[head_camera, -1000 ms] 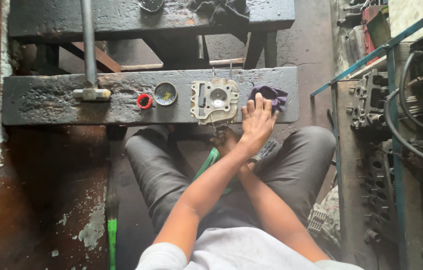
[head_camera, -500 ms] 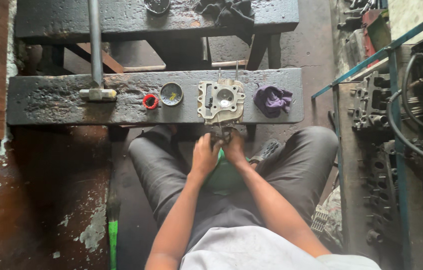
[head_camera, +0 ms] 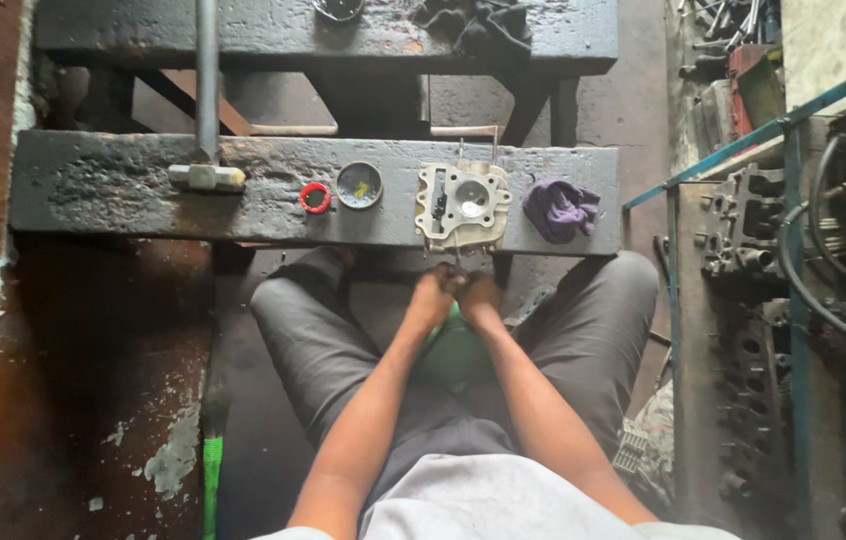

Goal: The person applies a substance from a small container to an engine cylinder head and rubs it in with a green cloth.

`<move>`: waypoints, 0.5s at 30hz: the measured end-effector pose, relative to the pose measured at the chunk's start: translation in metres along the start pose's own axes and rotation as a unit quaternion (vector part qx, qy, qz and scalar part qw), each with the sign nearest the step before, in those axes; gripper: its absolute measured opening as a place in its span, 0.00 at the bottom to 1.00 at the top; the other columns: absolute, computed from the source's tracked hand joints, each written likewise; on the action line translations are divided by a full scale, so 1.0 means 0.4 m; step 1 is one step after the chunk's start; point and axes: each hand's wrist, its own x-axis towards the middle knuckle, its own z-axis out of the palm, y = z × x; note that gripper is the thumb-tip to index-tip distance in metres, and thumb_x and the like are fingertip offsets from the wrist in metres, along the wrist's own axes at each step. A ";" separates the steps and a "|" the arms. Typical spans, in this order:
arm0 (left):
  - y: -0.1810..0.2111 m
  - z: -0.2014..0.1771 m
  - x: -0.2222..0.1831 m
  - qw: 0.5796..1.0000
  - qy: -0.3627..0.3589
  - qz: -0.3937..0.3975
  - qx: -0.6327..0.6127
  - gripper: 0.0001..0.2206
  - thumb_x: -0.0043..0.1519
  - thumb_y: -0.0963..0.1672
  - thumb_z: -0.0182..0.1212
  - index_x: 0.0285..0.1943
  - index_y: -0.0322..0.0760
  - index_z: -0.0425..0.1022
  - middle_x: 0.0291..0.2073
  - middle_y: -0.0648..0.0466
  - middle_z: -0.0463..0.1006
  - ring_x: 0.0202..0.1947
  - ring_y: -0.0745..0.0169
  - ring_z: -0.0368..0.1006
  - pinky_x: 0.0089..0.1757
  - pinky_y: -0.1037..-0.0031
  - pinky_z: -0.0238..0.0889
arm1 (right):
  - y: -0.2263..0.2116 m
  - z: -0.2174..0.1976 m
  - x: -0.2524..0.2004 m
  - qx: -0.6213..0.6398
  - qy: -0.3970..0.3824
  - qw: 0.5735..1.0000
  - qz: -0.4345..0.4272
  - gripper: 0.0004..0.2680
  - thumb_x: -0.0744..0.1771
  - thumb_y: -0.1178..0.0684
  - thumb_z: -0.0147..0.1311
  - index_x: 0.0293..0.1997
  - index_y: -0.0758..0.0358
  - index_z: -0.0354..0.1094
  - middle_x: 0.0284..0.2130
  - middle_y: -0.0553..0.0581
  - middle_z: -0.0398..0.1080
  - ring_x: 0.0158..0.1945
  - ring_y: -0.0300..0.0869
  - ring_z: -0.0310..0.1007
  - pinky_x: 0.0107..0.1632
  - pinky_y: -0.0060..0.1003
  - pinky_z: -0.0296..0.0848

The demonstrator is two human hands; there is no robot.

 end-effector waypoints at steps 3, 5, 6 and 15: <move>-0.007 -0.006 0.001 0.996 -0.018 -0.093 -0.001 0.14 0.59 0.46 0.69 0.44 0.29 0.80 0.34 0.41 0.83 0.34 0.48 0.79 0.41 0.64 0.70 | 0.004 -0.001 0.021 0.103 0.075 0.992 -0.023 0.09 0.60 0.56 0.61 0.38 0.69 0.77 0.35 0.69 0.79 0.39 0.56 0.79 0.41 0.47 0.74; -0.019 0.000 0.011 0.997 -0.020 -0.066 -0.044 0.12 0.60 0.45 0.66 0.45 0.30 0.81 0.34 0.43 0.84 0.35 0.52 0.79 0.41 0.66 0.71 | 0.031 0.019 0.048 0.264 0.060 0.962 0.024 0.06 0.62 0.58 0.56 0.36 0.70 0.77 0.30 0.65 0.78 0.32 0.49 0.77 0.35 0.43 0.73; -0.026 0.014 0.007 0.996 -0.020 0.004 -0.083 0.11 0.61 0.44 0.63 0.46 0.31 0.81 0.36 0.45 0.84 0.38 0.57 0.79 0.43 0.68 0.71 | 0.046 0.028 0.063 0.342 0.051 0.937 0.047 0.06 0.63 0.59 0.53 0.35 0.71 0.76 0.28 0.64 0.78 0.28 0.46 0.76 0.31 0.41 0.73; -0.019 0.022 0.017 0.991 -0.011 -0.109 -0.078 0.13 0.58 0.43 0.71 0.46 0.27 0.82 0.36 0.47 0.85 0.36 0.61 0.78 0.41 0.68 0.71 | 0.011 -0.001 0.063 0.573 0.041 0.804 0.155 0.06 0.64 0.60 0.47 0.37 0.68 0.71 0.29 0.57 0.71 0.26 0.41 0.70 0.27 0.39 0.70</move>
